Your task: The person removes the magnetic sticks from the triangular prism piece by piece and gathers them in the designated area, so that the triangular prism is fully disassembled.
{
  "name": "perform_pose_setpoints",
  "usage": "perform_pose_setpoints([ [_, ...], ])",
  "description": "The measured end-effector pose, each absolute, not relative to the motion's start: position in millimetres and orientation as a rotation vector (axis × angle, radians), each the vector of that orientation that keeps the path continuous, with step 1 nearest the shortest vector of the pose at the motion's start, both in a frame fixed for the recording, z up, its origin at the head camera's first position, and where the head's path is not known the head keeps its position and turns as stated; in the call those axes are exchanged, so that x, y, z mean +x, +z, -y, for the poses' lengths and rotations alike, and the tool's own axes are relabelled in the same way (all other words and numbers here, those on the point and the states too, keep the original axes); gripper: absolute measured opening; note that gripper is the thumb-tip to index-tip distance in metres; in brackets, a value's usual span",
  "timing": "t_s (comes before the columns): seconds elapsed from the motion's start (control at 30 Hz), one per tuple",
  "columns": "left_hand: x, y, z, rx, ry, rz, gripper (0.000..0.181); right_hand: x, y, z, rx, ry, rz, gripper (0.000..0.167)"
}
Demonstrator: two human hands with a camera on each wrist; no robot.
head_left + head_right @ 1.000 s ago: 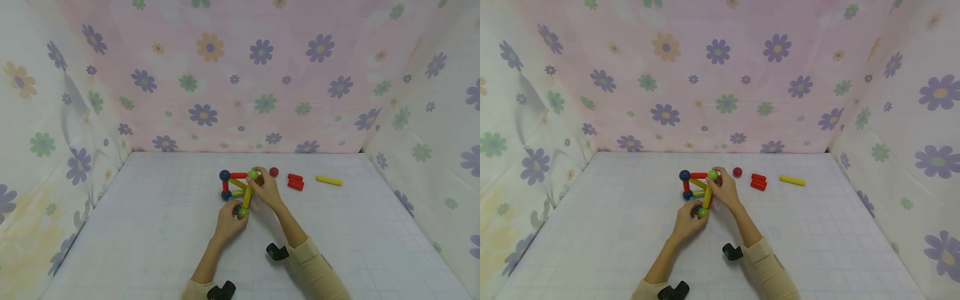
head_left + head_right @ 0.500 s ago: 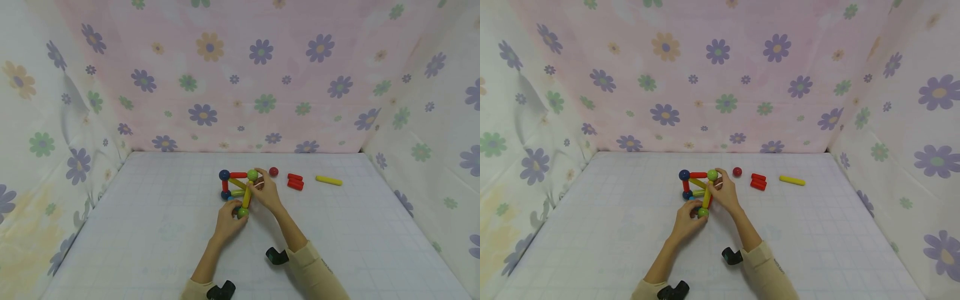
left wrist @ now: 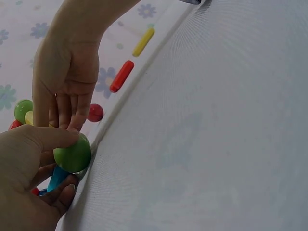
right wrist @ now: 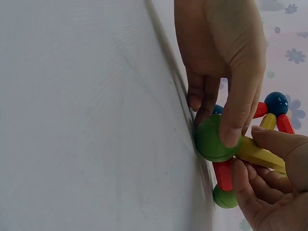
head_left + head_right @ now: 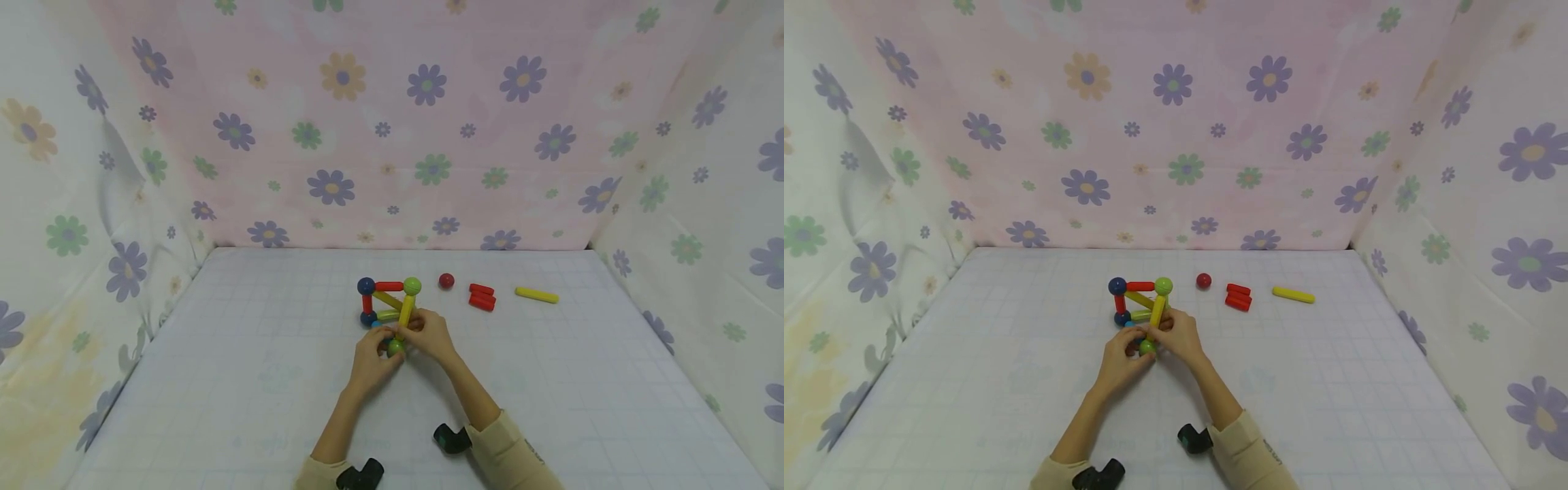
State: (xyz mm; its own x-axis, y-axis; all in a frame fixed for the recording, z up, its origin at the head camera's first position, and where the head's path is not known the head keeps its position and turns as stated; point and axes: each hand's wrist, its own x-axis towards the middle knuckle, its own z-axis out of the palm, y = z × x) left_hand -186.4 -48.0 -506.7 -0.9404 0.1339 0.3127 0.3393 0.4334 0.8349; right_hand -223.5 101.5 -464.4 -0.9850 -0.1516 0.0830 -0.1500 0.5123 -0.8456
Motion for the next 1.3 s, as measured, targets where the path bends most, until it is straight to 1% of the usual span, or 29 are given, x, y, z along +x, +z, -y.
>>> perform_pose_setpoints([
  [0.17, -187.5, -507.9, 48.0, -0.408, -1.513, 2.485, 0.037, -223.0, -464.4, -102.0, -0.354, -1.499, -2.746, 0.027],
  [0.63, -186.5, -506.6, 48.6, -0.422, -1.555, 2.464, 0.032, -225.3, -464.9, -108.7, -0.439, -1.541, -2.566, 0.026],
  [0.87, -187.4, -507.0, 48.9, -0.368, -1.543, 2.513, 0.032, -226.0, -465.9, -113.6, -0.501, -1.556, -2.521, 0.028],
  [1.1, -187.4, -506.5, 48.9, -0.378, -1.525, 2.517, 0.032, -226.5, -469.4, -113.4, -0.507, -1.574, -2.525, 0.03],
  [1.3, -187.7, -507.7, 48.7, -0.391, -1.505, 2.513, 0.032, -223.8, -468.9, -113.6, -0.533, -1.565, -2.517, 0.028],
])
